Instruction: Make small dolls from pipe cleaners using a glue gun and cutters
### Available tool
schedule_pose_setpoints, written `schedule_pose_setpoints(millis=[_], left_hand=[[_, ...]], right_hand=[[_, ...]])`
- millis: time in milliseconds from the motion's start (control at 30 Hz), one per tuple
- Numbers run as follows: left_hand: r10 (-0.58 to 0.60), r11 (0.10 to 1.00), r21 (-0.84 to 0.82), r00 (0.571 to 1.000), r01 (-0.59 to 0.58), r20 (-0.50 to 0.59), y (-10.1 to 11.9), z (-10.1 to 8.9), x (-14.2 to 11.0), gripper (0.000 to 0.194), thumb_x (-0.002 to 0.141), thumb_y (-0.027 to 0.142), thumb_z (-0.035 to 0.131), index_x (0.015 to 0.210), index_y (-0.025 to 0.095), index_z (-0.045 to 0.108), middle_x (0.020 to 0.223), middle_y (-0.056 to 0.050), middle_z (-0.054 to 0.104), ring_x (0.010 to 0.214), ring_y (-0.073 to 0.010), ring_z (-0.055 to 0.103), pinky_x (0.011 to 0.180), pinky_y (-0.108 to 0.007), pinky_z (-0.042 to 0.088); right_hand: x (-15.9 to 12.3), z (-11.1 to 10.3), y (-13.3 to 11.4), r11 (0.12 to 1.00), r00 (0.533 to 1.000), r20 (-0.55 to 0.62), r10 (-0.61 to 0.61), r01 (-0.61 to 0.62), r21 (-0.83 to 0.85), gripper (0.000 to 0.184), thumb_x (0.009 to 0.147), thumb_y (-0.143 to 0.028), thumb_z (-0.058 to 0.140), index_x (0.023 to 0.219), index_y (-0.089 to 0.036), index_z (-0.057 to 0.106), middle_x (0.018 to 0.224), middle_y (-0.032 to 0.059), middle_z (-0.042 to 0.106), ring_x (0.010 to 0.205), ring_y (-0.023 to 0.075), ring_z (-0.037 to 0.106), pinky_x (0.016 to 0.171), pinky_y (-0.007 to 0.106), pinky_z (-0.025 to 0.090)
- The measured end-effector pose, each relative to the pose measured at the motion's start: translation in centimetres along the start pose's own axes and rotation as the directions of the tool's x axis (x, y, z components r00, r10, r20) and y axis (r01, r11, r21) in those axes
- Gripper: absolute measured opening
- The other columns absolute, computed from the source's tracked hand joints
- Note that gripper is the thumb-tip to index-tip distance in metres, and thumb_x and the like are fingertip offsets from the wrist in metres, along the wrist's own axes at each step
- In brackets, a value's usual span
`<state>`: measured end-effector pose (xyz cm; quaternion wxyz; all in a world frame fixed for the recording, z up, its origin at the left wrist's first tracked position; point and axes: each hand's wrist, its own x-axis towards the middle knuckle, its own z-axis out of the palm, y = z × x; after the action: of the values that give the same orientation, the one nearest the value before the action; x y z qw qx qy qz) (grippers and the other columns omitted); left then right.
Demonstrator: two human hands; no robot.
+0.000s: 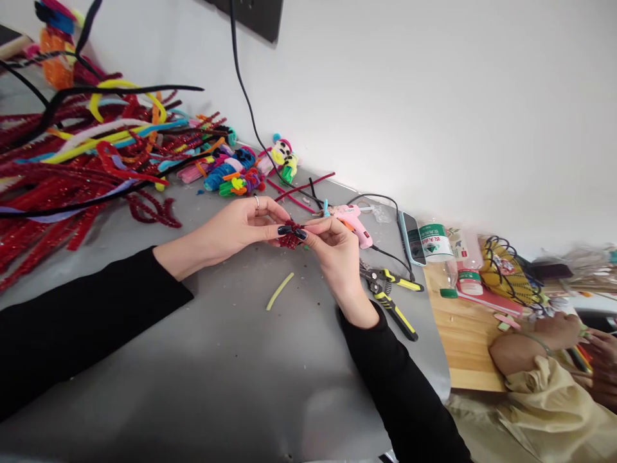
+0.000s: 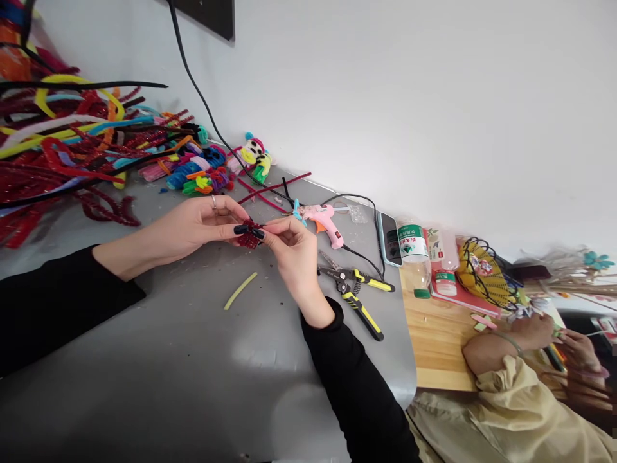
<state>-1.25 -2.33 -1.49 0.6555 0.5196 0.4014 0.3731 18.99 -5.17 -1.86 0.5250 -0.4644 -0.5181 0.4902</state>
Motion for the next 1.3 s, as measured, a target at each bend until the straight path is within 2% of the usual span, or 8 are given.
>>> schedule_pose_setpoints(millis=[200, 633, 800, 1133, 1300], left_hand=[[0.019, 0.999, 0.042, 1.000, -0.019, -0.005, -0.08, -0.06, -0.02, 0.050, 0.067, 0.053, 0.097, 0.091, 0.019, 0.070, 0.090, -0.007, 0.079, 0.092, -0.0270, 0.078, 0.084, -0.042, 0.067], [0.025, 0.999, 0.023, 0.998, -0.024, -0.054, -0.18, 0.41, 0.02, 0.047, 0.064, 0.050, 0.099, 0.084, 0.018, 0.070, 0.086, -0.007, 0.081, 0.086, -0.0253, 0.079, 0.079, -0.037, 0.067], [0.037, 0.999, 0.033, 0.997, -0.035, -0.071, -0.20, 0.46, 0.00, 0.045, 0.065, 0.049, 0.098, 0.082, 0.018, 0.071, 0.084, -0.006, 0.080, 0.083, -0.0241, 0.079, 0.079, -0.036, 0.067], [0.044, 0.998, 0.048, 0.996, -0.041, -0.072, -0.50, 0.60, 0.14, 0.045, 0.064, 0.050, 0.098, 0.081, 0.018, 0.071, 0.083, -0.007, 0.080, 0.082, -0.0250, 0.079, 0.078, -0.038, 0.067], [0.043, 0.999, -0.012, 0.995, -0.044, -0.094, -0.21, 0.48, 0.18, 0.048, 0.064, 0.050, 0.099, 0.087, 0.017, 0.071, 0.090, -0.006, 0.077, 0.087, -0.0235, 0.077, 0.081, -0.037, 0.067]], right_hand=[[-0.04, 0.20, 0.06, 1.000, 1.000, -0.012, 0.005, -0.005, -0.031, 0.043, 0.069, -0.057, 0.096, 0.075, -0.025, 0.068, 0.087, 0.0029, 0.074, 0.082, 0.0201, 0.070, 0.078, 0.038, 0.063], [-0.25, 0.55, 0.18, 1.000, 0.998, -0.058, -0.011, 0.010, -0.017, 0.034, 0.071, -0.047, 0.096, 0.074, -0.023, 0.072, 0.088, 0.0038, 0.075, 0.083, 0.0199, 0.070, 0.079, 0.037, 0.063], [-0.33, 0.71, 0.28, 0.999, 0.997, -0.072, -0.012, 0.009, -0.041, 0.034, 0.071, -0.048, 0.095, 0.075, -0.023, 0.071, 0.090, 0.0043, 0.075, 0.086, 0.0209, 0.071, 0.082, 0.039, 0.063], [-0.20, 0.82, 0.62, 0.998, 0.997, -0.072, -0.011, 0.006, -0.068, 0.036, 0.071, -0.051, 0.093, 0.073, -0.024, 0.070, 0.088, 0.0039, 0.075, 0.082, 0.0203, 0.070, 0.077, 0.038, 0.062], [-0.13, 0.75, 0.20, 0.995, 0.995, -0.058, -0.086, 0.082, -0.065, 0.029, 0.078, -0.047, 0.090, 0.081, -0.024, 0.072, 0.090, 0.0035, 0.075, 0.086, 0.0200, 0.070, 0.080, 0.036, 0.062]])
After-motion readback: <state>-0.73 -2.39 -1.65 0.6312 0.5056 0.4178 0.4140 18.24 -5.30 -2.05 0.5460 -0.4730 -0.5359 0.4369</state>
